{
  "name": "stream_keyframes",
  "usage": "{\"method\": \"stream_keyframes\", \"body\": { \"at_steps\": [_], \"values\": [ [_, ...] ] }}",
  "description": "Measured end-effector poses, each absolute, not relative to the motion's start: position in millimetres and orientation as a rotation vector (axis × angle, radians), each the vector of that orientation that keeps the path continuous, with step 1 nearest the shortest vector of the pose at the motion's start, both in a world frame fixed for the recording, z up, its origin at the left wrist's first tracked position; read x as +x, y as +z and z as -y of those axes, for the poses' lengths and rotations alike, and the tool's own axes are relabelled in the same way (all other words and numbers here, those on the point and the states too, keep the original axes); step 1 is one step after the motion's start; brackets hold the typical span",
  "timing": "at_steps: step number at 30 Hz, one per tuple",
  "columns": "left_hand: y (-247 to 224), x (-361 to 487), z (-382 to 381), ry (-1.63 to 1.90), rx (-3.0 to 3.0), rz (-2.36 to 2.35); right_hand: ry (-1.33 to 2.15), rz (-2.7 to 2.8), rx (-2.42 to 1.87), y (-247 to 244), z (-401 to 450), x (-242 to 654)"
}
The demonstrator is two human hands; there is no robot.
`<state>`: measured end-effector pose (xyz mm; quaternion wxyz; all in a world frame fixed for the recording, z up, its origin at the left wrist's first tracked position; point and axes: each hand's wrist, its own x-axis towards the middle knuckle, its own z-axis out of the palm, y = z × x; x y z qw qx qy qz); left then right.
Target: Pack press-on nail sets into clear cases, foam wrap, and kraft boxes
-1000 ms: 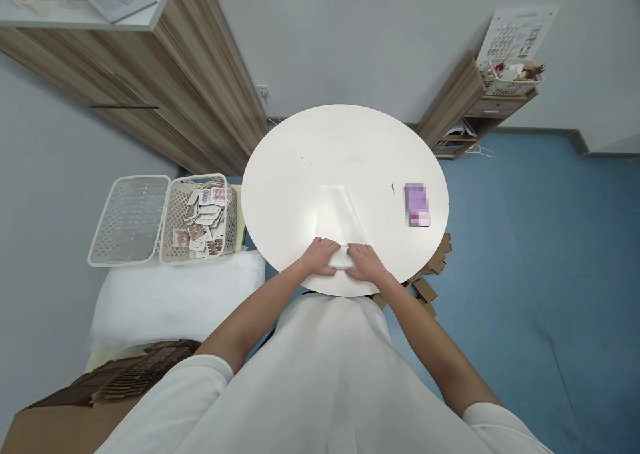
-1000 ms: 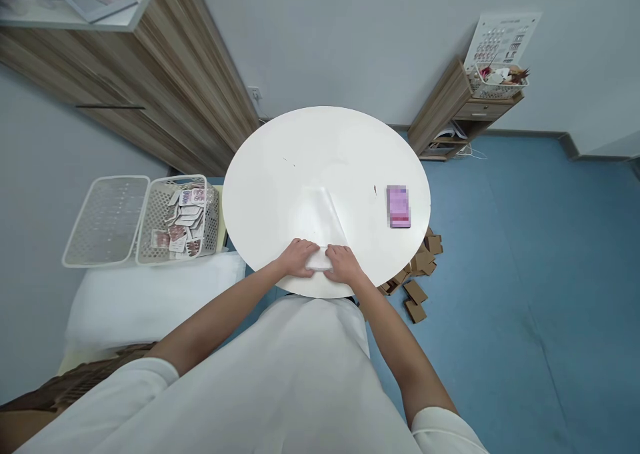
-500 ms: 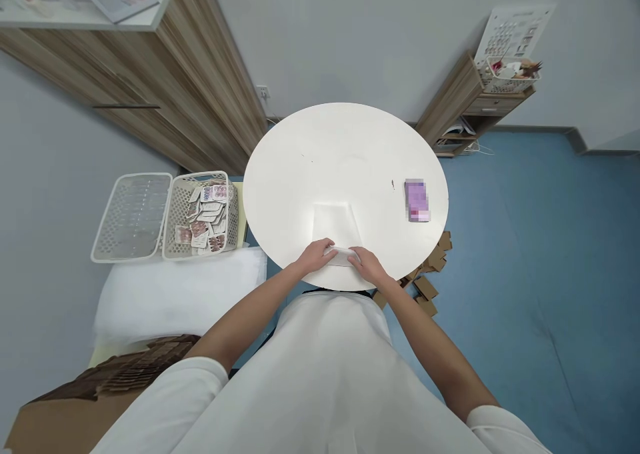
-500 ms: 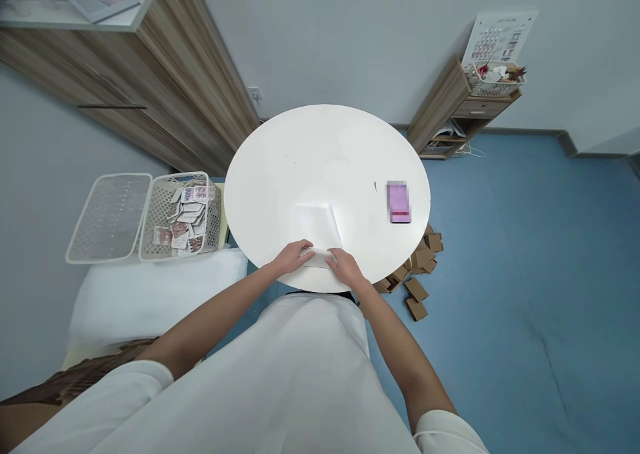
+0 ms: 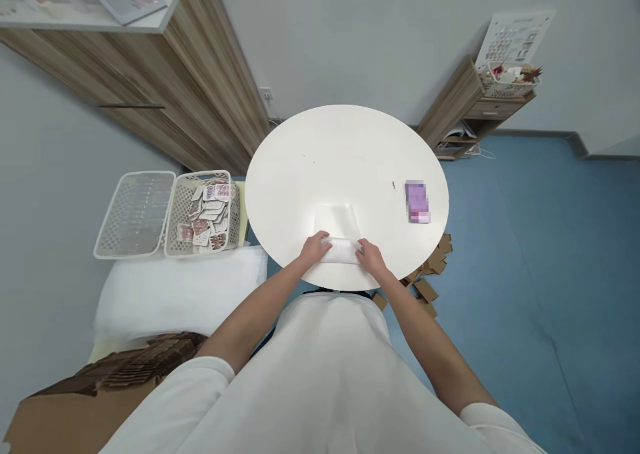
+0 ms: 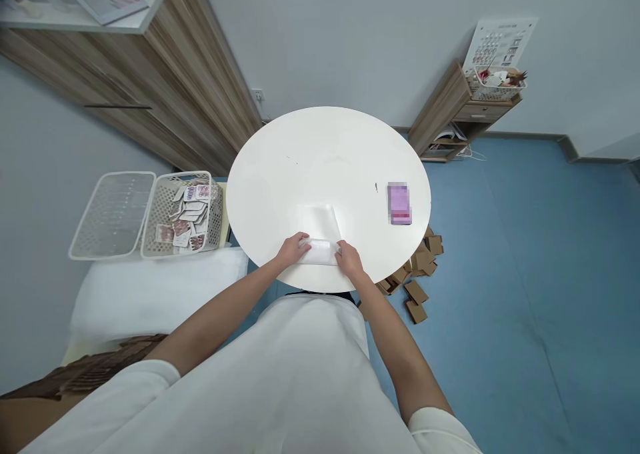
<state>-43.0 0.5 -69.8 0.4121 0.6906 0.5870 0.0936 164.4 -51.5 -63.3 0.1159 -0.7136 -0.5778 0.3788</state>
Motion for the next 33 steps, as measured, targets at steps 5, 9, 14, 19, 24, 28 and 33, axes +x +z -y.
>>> {"method": "stream_keyframes", "body": {
  "at_steps": [5, 9, 14, 19, 24, 28, 33],
  "values": [
    [-70, -39, -1, 0.25, 1.698, -1.486, 1.114, 1.649, -2.097, -64, 54, 162],
    [-70, -39, -2, 0.19, 1.685, -1.458, 1.031, 1.462, -2.109, -64, 53, 162],
    [-70, -36, -2, 0.176, 1.704, -1.45, 1.342, 1.037, -1.951, -59, 43, 163],
    [-68, -38, -1, 0.199, 1.694, -1.432, 1.718, 0.995, -1.766, -56, 30, 168],
    [-68, -39, 1, 0.213, 1.687, -1.426, 1.378, 1.016, -1.934, -56, 28, 173],
    [-67, -35, 5, 0.257, 1.82, -1.507, 0.649, 1.305, -2.152, -51, 37, 168],
    [-55, -32, 14, 0.306, 2.114, -1.559, 0.712, 2.268, -1.655, -53, 50, 150]
  ]
}}
